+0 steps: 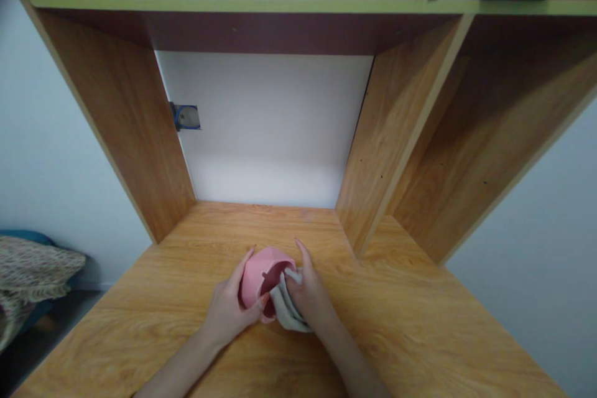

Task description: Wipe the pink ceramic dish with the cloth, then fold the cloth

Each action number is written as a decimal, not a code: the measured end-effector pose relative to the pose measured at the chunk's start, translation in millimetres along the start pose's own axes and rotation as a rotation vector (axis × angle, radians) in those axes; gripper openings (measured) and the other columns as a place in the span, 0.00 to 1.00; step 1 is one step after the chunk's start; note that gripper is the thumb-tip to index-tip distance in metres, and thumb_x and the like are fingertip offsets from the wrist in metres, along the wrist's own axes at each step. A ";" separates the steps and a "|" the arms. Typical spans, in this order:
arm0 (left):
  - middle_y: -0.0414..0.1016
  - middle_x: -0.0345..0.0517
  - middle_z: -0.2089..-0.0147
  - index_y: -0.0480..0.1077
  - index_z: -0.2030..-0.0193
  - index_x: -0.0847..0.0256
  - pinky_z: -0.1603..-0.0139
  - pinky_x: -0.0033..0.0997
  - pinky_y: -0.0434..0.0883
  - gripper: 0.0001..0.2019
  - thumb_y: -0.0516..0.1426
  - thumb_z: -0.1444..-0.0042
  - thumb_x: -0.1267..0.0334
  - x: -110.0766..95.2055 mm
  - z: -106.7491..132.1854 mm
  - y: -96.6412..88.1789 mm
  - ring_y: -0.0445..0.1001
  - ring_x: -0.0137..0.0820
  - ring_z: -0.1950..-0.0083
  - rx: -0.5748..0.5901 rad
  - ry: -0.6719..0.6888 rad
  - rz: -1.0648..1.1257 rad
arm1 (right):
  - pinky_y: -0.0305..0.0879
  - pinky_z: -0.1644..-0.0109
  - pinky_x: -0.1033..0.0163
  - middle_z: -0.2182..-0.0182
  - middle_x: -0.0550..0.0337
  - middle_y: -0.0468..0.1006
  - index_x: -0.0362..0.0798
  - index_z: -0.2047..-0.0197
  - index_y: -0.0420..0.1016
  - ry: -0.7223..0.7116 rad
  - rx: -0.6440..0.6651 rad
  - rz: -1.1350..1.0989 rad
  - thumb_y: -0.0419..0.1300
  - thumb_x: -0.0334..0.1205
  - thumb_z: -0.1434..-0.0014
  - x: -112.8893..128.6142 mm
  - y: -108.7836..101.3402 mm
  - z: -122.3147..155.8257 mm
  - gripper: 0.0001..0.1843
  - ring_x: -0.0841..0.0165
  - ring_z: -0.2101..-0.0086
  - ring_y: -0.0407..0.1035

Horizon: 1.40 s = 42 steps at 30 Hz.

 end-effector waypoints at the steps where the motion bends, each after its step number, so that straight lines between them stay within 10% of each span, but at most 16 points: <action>1: 0.73 0.52 0.57 0.46 0.38 0.61 0.60 0.38 0.68 0.38 0.55 0.54 0.49 1.5 -0.4 0.2 0.73 0.39 0.63 0.004 -0.014 0.015 | 0.64 0.69 0.64 0.79 0.68 0.70 0.47 0.41 0.49 -0.004 -0.017 -0.001 0.51 0.32 0.54 0.4 -1.7 -0.2 0.35 0.70 0.77 0.67; 13: 0.62 0.57 0.45 0.35 0.37 0.60 0.53 0.42 0.65 0.45 0.59 0.55 0.51 -0.1 -0.6 21.0 0.66 0.44 0.49 0.099 -0.023 0.212 | 0.65 0.61 0.61 0.62 0.56 0.72 0.47 0.41 0.46 -0.029 -0.138 -0.180 0.50 0.39 0.49 -1.2 -11.2 -0.5 0.32 0.66 0.65 0.68; 42: 0.71 0.51 0.56 0.52 0.44 0.64 0.58 0.37 0.68 0.35 0.59 0.58 0.54 -0.7 1.7 10.1 0.71 0.39 0.58 0.005 0.019 0.092 | 0.58 0.80 0.65 0.85 0.69 0.67 0.45 0.39 0.47 0.035 -0.192 0.193 0.58 0.41 0.56 -4.1 -21.5 -4.0 0.42 0.68 0.84 0.63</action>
Point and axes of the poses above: each hand's wrist, its own z-axis away from the middle knuckle, its own y-axis out of the palm, x = y × z, the point moved 10 cm from there along -z, towards the middle knuckle
